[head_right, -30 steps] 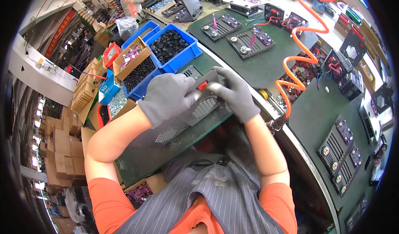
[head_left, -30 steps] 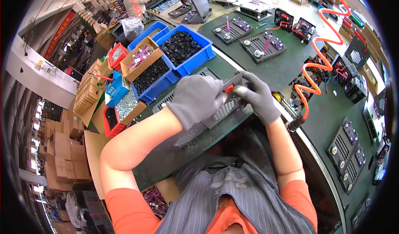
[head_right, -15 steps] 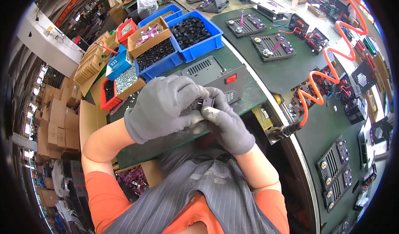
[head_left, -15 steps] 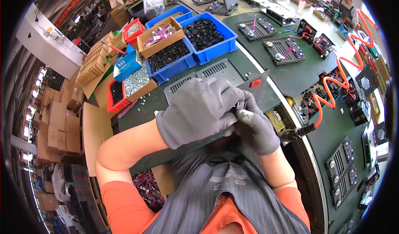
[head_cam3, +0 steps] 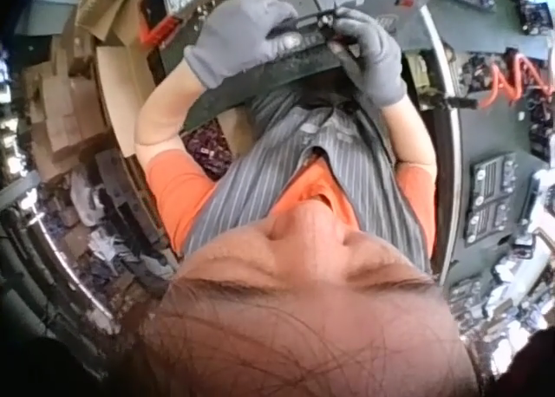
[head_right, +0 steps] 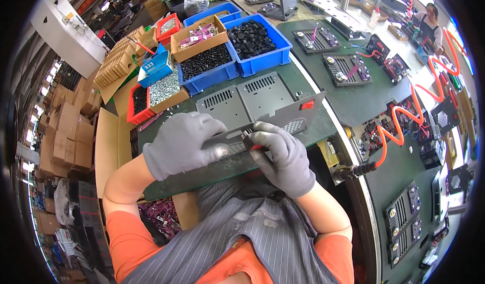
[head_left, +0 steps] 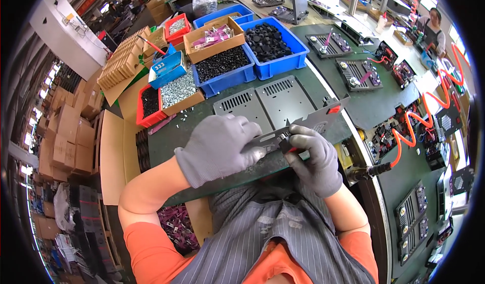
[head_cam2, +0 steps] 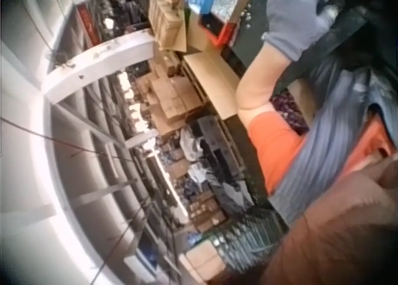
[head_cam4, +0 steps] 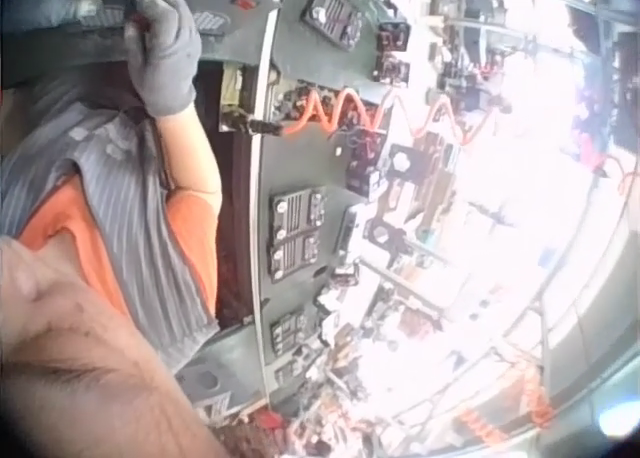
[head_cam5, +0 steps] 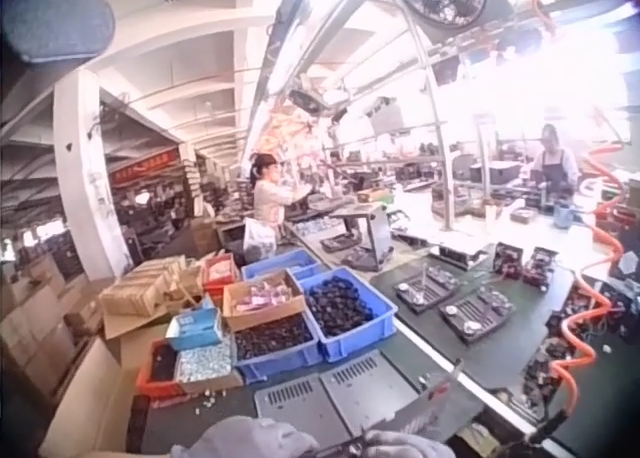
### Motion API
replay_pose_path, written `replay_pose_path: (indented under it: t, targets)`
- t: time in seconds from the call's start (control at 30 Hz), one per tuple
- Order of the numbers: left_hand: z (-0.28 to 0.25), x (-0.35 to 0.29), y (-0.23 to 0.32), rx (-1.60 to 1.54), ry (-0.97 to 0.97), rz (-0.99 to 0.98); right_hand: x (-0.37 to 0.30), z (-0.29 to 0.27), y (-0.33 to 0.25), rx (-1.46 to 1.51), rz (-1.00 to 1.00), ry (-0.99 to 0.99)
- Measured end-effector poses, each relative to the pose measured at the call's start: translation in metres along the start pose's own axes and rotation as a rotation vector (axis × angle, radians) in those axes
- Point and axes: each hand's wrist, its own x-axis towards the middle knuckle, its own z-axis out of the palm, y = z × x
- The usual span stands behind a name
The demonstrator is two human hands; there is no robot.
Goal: Assemble fans and internal components into a metal power supply housing using an electric screwdriver.
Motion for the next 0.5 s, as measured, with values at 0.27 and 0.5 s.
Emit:
replay_pose_path:
  t: [0.27, 0.5]
  targets:
    - [0.013, -0.001, 0.004, 0.156, -0.014, -0.003, 0.016, 0.019, -0.009, -0.302, -0.23, -0.158]
    - [0.011, -0.007, 0.0, 0.157, -0.036, -0.078, 0.024, 0.018, -0.015, -0.238, -0.176, -0.158]
